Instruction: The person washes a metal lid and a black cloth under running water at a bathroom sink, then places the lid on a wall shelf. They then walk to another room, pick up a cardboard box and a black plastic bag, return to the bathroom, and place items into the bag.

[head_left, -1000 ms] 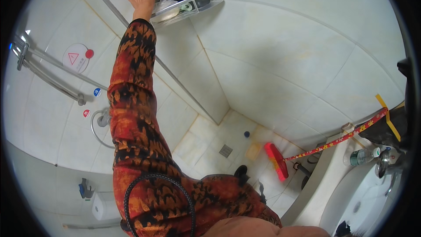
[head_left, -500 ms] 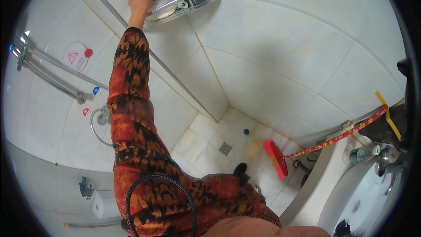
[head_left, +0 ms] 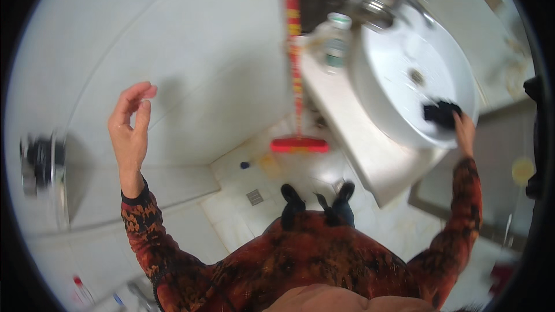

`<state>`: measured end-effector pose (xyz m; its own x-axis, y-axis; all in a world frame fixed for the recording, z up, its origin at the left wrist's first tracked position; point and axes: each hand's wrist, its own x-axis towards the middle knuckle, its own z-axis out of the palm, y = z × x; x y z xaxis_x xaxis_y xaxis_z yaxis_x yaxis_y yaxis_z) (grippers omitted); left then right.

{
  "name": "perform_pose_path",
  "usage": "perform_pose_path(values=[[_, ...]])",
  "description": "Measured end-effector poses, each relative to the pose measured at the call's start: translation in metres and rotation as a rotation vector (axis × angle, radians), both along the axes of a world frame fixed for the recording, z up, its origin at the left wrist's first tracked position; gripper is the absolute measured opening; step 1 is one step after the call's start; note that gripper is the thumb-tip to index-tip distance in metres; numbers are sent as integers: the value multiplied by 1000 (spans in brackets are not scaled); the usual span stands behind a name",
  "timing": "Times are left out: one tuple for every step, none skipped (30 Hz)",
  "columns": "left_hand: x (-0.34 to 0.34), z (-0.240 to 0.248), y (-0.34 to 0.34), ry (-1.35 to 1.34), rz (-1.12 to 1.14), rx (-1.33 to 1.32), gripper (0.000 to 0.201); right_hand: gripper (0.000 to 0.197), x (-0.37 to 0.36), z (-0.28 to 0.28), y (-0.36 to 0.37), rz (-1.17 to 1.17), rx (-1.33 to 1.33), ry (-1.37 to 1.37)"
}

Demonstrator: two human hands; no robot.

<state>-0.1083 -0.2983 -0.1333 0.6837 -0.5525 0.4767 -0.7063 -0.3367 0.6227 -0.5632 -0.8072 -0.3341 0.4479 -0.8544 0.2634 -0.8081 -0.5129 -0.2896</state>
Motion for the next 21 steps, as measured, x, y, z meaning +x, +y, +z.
perform_pose_path(values=[[-10, 3, -21, 66, -86, 25, 21, 44, 1, 15, 10, -36, -10, 67], [-20, -8, -54, 126, -134, 66, 21, 41, 4, 17, 10, -49, 7, 69], [-32, -15, -83, 201, -282, 73, 20, 36, 6, 23, 12, -60, -1, 92], [-39, -21, -103, 271, -383, 92, 20, 34, 12, 27, 19, -7, 5, 99], [-43, -36, -137, 334, -453, 121, 20, 31, 21, 23, 15, 34, -14, 89], [-53, -43, -159, 443, -520, 146, 19, 28, 21, 24, 24, 35, 27, 98], [-66, -52, -186, 526, -559, 171, 18, 26, 22, 23, 25, 77, 50, 73], [-78, -58, -213, 606, -594, 189, 17, 24, 20, 26, 27, 96, 32, 56], [-87, -60, -239, 649, -582, 230, 18, 22, 17, 26, 27, 118, 30, 40], [-94, -62, -262, 698, -579, 264, 20, 19, 15, 28, 29, 150, 11, -19], [-102, -66, -291, 739, -491, 192, 22, 18, 12, 31, 26, 193, -8, -23], [-107, -71, -318, 782, -412, 114, 24, 18, 11, 34, 27, 208, 28, -24], [-111, -77, -343, 823, -313, 42, 26, 17, 9, 36, 26, 230, 31, -50], [-113, -84, -362, 826, -267, 11, 30, 16, 9, 38, 27, 252, 57, -80], [-114, -92, -378, 835, -198, -17, 35, 16, 9, 40, 27, 297, 57, -135], [-113, -101, -391, 843, -127, -44, 39, 15, 9, 41, 27, 301, 62, -108], [-110, -109, -401, 767, -27, -30, 44, 14, 9, 41, 28, 324, 59, -106], [-104, -117, -408, 686, 69, -13, 48, 13, 9, 41, 29, 340, 57, -107], [-98, -122, -416, 595, 167, 1, 53, 12, 9, 41, 30, 365, 59, -122], [-90, -127, -421, 488, 252, 63, 61, 12, 8, 41, 30, 370, 52, -104], [-81, -129, -427, 435, 288, 111, 57, 12, 7, 42, 31, 372, 65, -106]])
